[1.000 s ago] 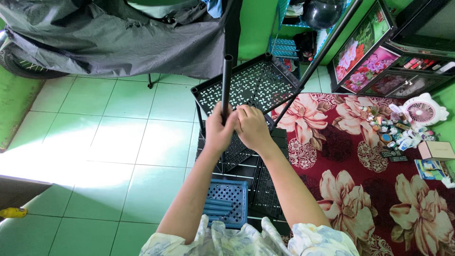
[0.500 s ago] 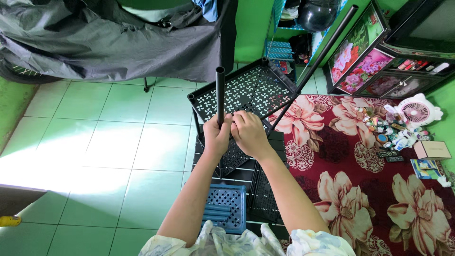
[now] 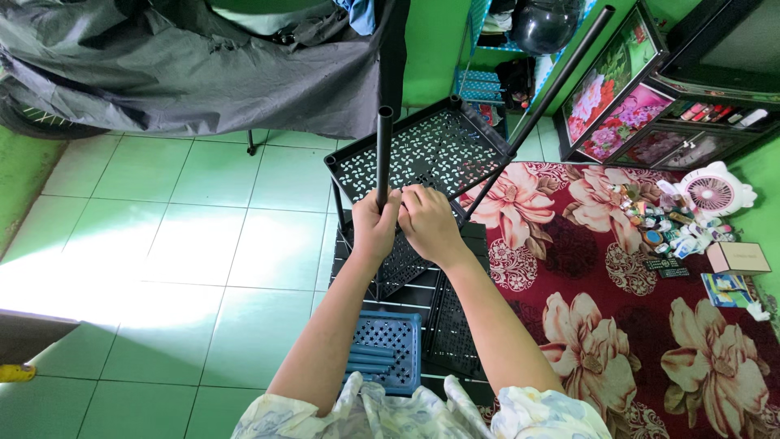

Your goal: The person assembles a black plastic shelving unit by stacking perforated trays and inserting vertical support poles into the corner holes. The person aligns the trays, inserts the poles, and adjusts the structure to ensure stability.

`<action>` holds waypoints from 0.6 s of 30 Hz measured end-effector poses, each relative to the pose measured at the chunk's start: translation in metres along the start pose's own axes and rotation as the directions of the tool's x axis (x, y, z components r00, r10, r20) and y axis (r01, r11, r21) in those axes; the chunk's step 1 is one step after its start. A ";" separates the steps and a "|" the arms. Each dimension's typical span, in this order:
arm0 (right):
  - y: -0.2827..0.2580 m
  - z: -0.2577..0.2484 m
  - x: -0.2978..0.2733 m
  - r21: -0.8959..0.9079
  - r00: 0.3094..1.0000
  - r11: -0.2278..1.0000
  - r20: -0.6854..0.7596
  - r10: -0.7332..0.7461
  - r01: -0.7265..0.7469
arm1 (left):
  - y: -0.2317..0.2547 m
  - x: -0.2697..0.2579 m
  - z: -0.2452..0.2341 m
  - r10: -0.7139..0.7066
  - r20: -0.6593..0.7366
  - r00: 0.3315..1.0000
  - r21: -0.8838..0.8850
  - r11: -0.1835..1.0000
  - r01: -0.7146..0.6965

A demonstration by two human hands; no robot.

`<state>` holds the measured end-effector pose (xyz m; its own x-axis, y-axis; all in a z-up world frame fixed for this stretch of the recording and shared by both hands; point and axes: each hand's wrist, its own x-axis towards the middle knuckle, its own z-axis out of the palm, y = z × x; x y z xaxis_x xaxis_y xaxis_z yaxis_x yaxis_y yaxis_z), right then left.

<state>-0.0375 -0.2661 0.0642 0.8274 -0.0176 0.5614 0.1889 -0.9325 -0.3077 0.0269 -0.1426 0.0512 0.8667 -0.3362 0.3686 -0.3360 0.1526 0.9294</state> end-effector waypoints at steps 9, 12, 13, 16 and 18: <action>-0.001 0.001 0.001 0.004 0.998 0.999 -0.055 -0.034 0.034 | 0.001 0.004 0.001 0.007 -0.013 1.000 0.011 1.000 -0.007; -0.005 -0.006 0.005 0.017 0.999 0.999 -0.041 -0.028 0.028 | 0.010 0.002 0.001 0.002 -0.011 1.000 0.031 1.000 -0.001; -0.005 -0.008 0.006 0.025 0.999 0.999 -0.031 -0.022 0.023 | 0.014 0.002 -0.001 0.033 0.010 0.999 0.054 0.998 -0.033; 0.009 -0.014 0.001 0.221 0.989 0.967 -0.102 -0.106 0.127 | 0.026 -0.008 -0.013 0.106 0.082 0.991 0.088 0.990 -0.113; 0.027 -0.013 -0.027 0.254 0.961 0.964 -0.277 -0.012 0.085 | 0.034 -0.019 -0.024 0.153 0.131 0.980 0.062 0.985 -0.162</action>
<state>-0.0614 -0.2950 0.0509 0.6463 -0.1057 0.7557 0.3866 -0.8085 -0.4437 0.0081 -0.1088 0.0753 0.7492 -0.4276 0.5057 -0.4944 0.1469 0.8567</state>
